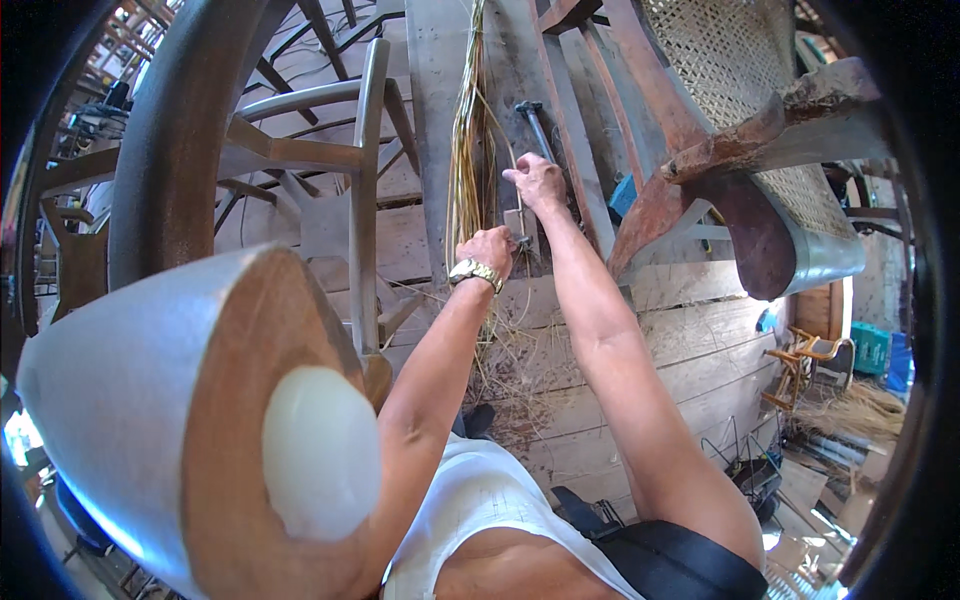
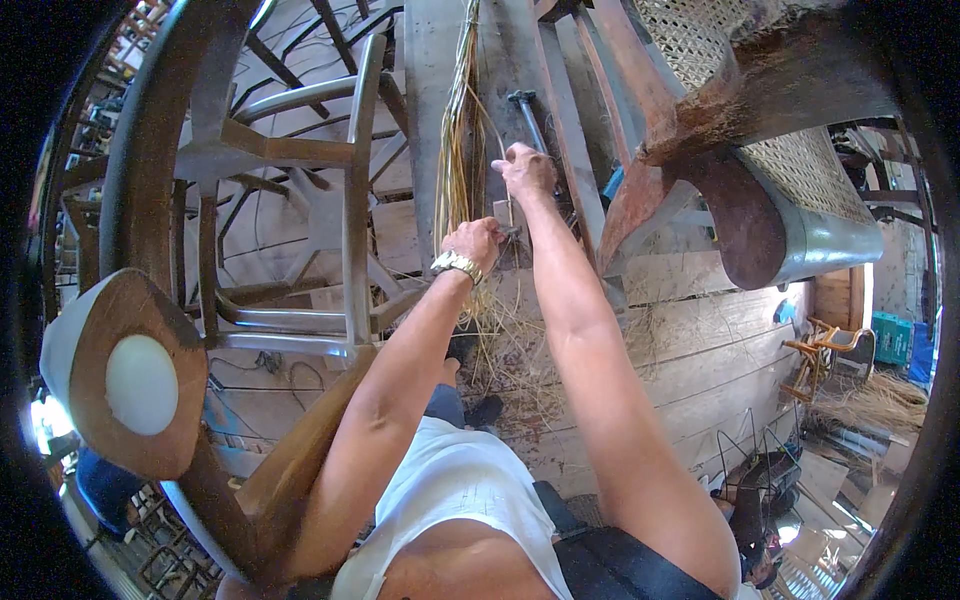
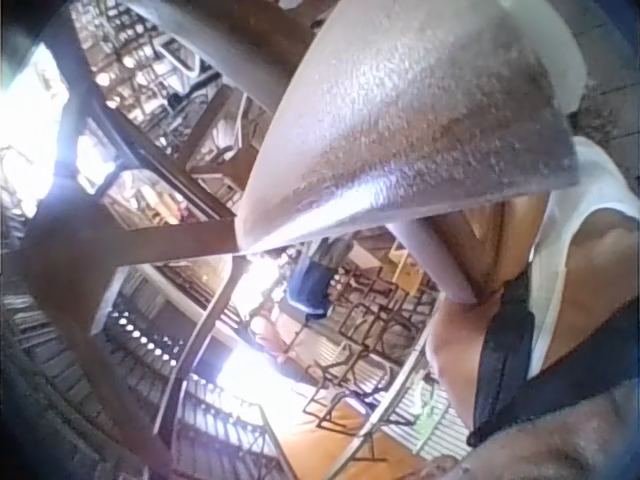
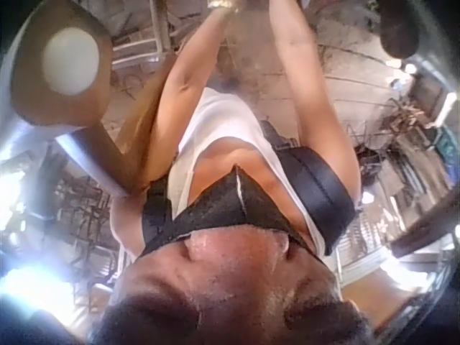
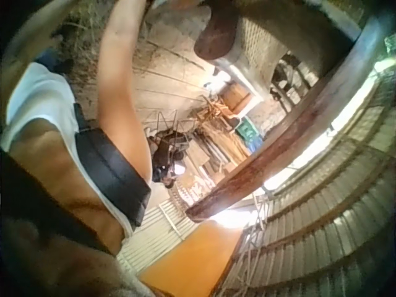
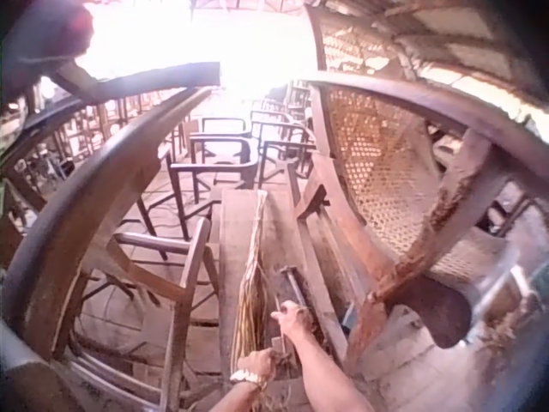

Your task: Weaving rattan strands into a chair frame and securing them with a hammer.

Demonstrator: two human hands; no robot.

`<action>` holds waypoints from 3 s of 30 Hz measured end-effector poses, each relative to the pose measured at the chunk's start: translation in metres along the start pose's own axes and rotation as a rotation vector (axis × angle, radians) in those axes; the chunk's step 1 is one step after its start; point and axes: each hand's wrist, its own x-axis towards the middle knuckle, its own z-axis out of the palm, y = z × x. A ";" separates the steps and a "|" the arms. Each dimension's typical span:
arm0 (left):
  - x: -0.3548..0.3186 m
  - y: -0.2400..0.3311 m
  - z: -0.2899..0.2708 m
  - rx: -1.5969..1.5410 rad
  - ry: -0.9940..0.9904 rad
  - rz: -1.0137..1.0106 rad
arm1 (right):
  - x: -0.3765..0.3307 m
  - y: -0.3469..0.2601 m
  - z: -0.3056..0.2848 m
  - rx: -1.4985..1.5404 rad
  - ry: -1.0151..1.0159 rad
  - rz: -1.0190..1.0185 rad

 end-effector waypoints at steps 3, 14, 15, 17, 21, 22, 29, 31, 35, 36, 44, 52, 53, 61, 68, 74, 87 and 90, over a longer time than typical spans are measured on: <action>-0.003 0.008 -0.001 0.005 -0.027 -0.023 | -0.034 0.016 -0.007 0.227 0.287 -0.030; -0.006 0.011 -0.015 0.122 -0.013 0.030 | -0.217 0.066 0.035 0.987 -0.208 0.507; -0.004 0.019 -0.015 0.152 -0.034 0.048 | -0.213 0.087 0.038 0.983 -0.194 0.509; -0.001 0.027 -0.015 0.166 -0.047 0.050 | -0.214 0.115 0.039 0.505 0.014 0.234; -0.004 0.012 -0.020 0.214 -0.051 0.074 | -0.255 0.096 0.035 0.236 0.116 0.103; -0.006 0.009 -0.021 0.222 -0.052 0.085 | -0.275 0.102 0.036 0.190 0.044 0.170; -0.009 0.018 -0.021 0.247 -0.088 0.096 | -0.339 0.163 0.047 0.248 -0.223 0.271; -0.007 0.007 -0.026 0.260 -0.094 0.082 | -0.283 0.102 0.026 0.463 -0.322 0.399; -0.006 0.015 -0.021 0.247 -0.083 0.107 | -0.208 0.062 0.011 0.661 -0.271 0.418; -0.005 0.023 -0.019 0.239 -0.088 0.118 | -0.196 0.077 0.019 0.458 -0.149 0.322; -0.010 0.010 -0.026 0.229 -0.084 0.113 | -0.337 0.157 0.043 0.173 -0.151 0.296; -0.006 0.013 -0.023 0.263 -0.079 0.129 | -0.246 0.079 0.018 0.557 -0.173 0.302; -0.003 0.013 -0.024 0.262 -0.091 0.140 | -0.228 0.070 0.016 0.637 -0.228 0.341; 0.000 -0.004 -0.031 0.277 -0.071 0.094 | -0.301 0.120 0.052 0.148 0.046 0.283; 0.002 0.014 -0.020 0.286 -0.108 0.151 | -0.468 0.285 0.064 0.058 -0.289 0.480; -0.013 0.005 -0.017 0.182 -0.038 0.060 | -0.349 0.147 0.018 0.469 -0.200 0.436; -0.208 -0.005 0.056 -0.884 -0.403 0.113 | -0.393 0.070 -0.028 1.023 -0.355 0.306; -0.190 -0.021 0.073 -0.926 -0.163 0.179 | -0.433 0.094 -0.059 0.653 -0.393 0.300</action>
